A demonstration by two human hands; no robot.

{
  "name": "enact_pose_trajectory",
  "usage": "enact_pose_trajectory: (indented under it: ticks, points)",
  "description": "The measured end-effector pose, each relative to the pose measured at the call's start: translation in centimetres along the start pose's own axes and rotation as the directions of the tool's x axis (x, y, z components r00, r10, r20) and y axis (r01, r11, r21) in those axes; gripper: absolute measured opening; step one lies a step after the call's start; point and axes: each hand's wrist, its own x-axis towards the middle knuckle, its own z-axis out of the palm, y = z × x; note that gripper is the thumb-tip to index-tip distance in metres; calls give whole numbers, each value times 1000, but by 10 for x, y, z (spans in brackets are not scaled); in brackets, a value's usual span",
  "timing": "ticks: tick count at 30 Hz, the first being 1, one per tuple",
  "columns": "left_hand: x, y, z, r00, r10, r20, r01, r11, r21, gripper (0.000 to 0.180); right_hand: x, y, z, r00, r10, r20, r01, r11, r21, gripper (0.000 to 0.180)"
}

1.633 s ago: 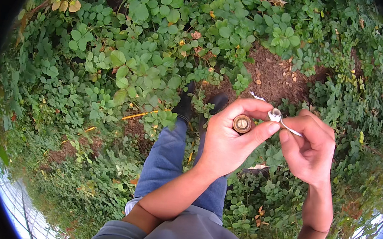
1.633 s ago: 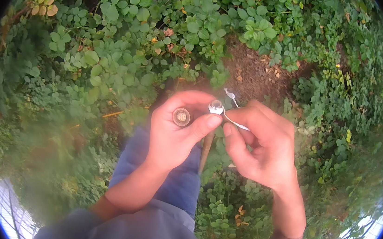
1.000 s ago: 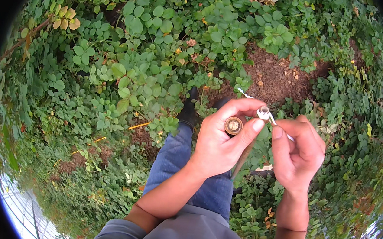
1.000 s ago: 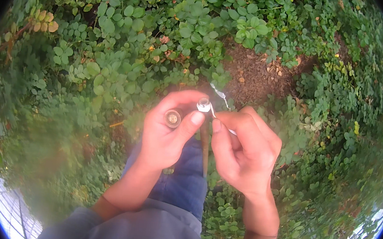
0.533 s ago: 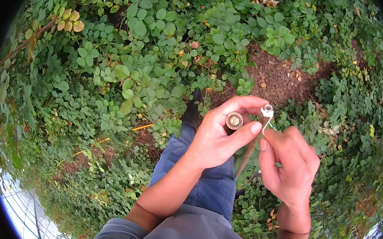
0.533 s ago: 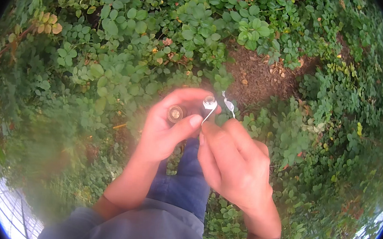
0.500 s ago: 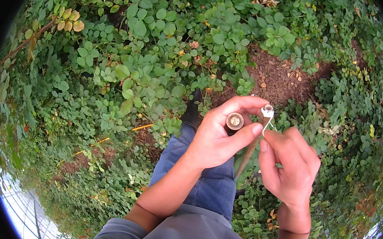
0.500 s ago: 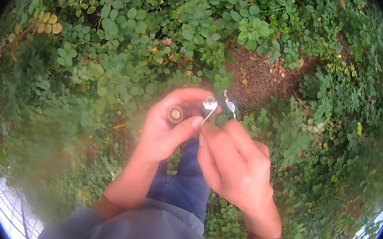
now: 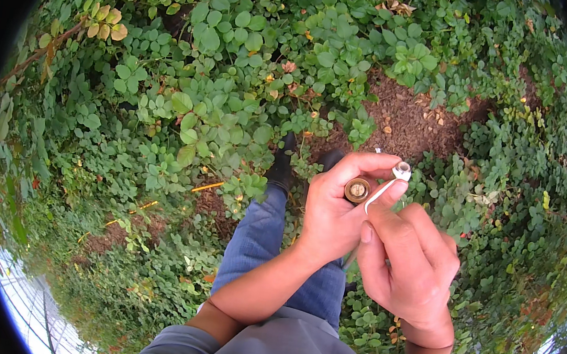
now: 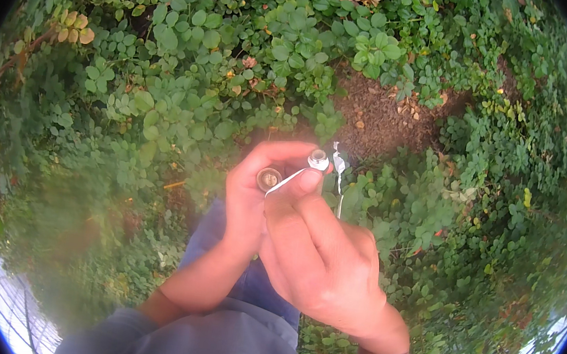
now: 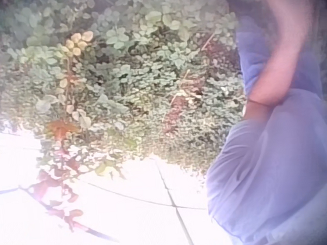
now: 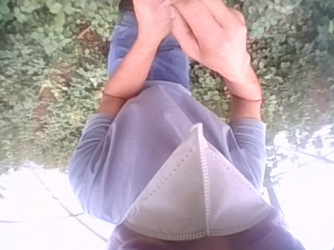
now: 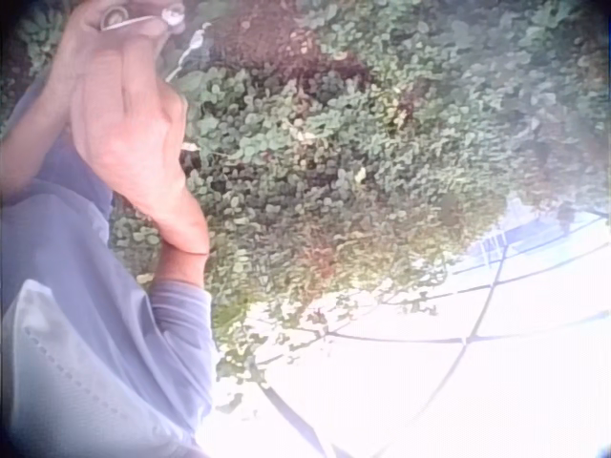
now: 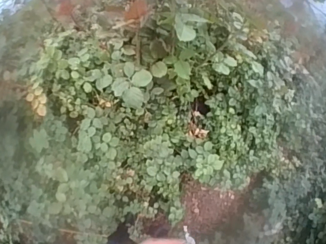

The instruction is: The person assembles a small irrigation component by hand, inserting a white plastic piece into a black fitting, then attaching the assembly to a long metal rod. The person manipulates the parts and rod to secure the connection.

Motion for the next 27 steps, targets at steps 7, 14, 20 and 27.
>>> enact_pose_trajectory:
  ticks: [7, 14, 20, 27]
  points:
    - [-1, 0, -1, 997, -80, -3, 79, 987, -137, 20, 5, 5, 0, 996, 13, 91, -18, 998, 53, 22]
    - [0, -8, -7, 969, -202, 145, 245, 864, -440, 9, 68, 56, -12, 977, -88, 196, 44, 975, 217, 4]
    - [7, -4, -14, 943, -291, 162, 332, 864, -379, 17, 67, 95, -7, 898, 182, 401, -321, 894, 313, 4]
    - [11, -8, -16, 947, -288, 140, 321, 856, -404, 14, 18, 92, -23, 921, 204, 331, -366, 743, 560, 6]
